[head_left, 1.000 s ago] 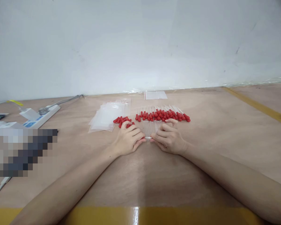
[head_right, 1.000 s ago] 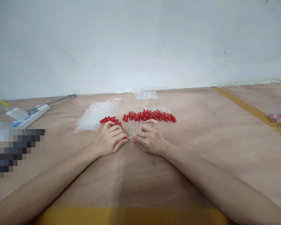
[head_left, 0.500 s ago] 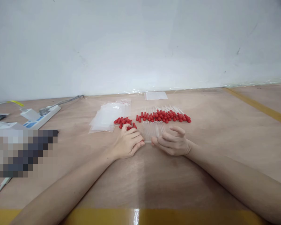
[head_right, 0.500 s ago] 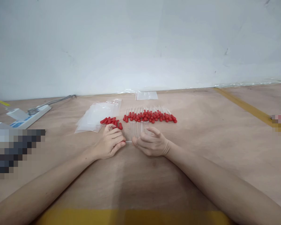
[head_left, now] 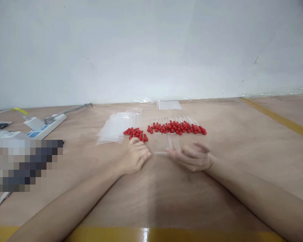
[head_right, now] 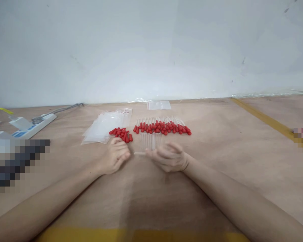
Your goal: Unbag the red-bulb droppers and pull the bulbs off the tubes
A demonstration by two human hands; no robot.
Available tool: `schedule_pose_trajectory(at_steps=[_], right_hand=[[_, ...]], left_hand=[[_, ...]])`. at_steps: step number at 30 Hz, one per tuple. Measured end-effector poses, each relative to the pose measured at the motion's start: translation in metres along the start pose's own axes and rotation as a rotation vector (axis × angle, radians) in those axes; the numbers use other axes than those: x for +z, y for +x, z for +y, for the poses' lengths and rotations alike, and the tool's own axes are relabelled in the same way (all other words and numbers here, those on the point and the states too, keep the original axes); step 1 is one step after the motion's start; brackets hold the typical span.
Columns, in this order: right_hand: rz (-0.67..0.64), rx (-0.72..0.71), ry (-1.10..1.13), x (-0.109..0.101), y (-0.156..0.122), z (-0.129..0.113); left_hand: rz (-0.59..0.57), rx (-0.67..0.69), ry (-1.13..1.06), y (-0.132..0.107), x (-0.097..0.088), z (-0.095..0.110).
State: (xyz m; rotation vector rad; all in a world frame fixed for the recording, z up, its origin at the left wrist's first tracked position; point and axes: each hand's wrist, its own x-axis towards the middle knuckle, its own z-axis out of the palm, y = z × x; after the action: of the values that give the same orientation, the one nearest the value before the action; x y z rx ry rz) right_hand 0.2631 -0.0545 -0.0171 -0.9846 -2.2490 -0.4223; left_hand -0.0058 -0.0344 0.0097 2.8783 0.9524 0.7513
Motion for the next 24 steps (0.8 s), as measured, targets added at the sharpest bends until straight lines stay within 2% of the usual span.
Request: schedule_pose_trajectory(at_steps=[3,5,8,11,15,19,24], right_hand=[[0.122,0.128,-0.131,-0.004,0.003,0.007],[0.16,0.182,-0.162,-0.003,0.009,0.008],[0.152,0.246,-0.159,0.002,0.016,0.006],[0.149,0.303,-0.121,0.007,0.019,0.003],[0.119,0.292,-0.097,0.012,0.023,-0.001],[0.066,0.222,-0.116,0.014,0.03,-0.01],[-0.022,0.221,-0.063,0.017,0.034,-0.019]], left_hand=[[0.245,-0.341,-0.075,-0.002,-0.014,-0.019],[0.338,-0.478,-0.093,0.002,-0.023,-0.032],[0.333,-0.563,-0.04,0.012,-0.029,-0.05],[0.307,-0.653,0.002,0.02,-0.024,-0.065],[0.279,-0.698,-0.043,0.022,-0.013,-0.073],[0.225,-0.701,-0.059,0.022,-0.012,-0.07],[0.322,-0.61,0.089,0.023,-0.022,-0.063]])
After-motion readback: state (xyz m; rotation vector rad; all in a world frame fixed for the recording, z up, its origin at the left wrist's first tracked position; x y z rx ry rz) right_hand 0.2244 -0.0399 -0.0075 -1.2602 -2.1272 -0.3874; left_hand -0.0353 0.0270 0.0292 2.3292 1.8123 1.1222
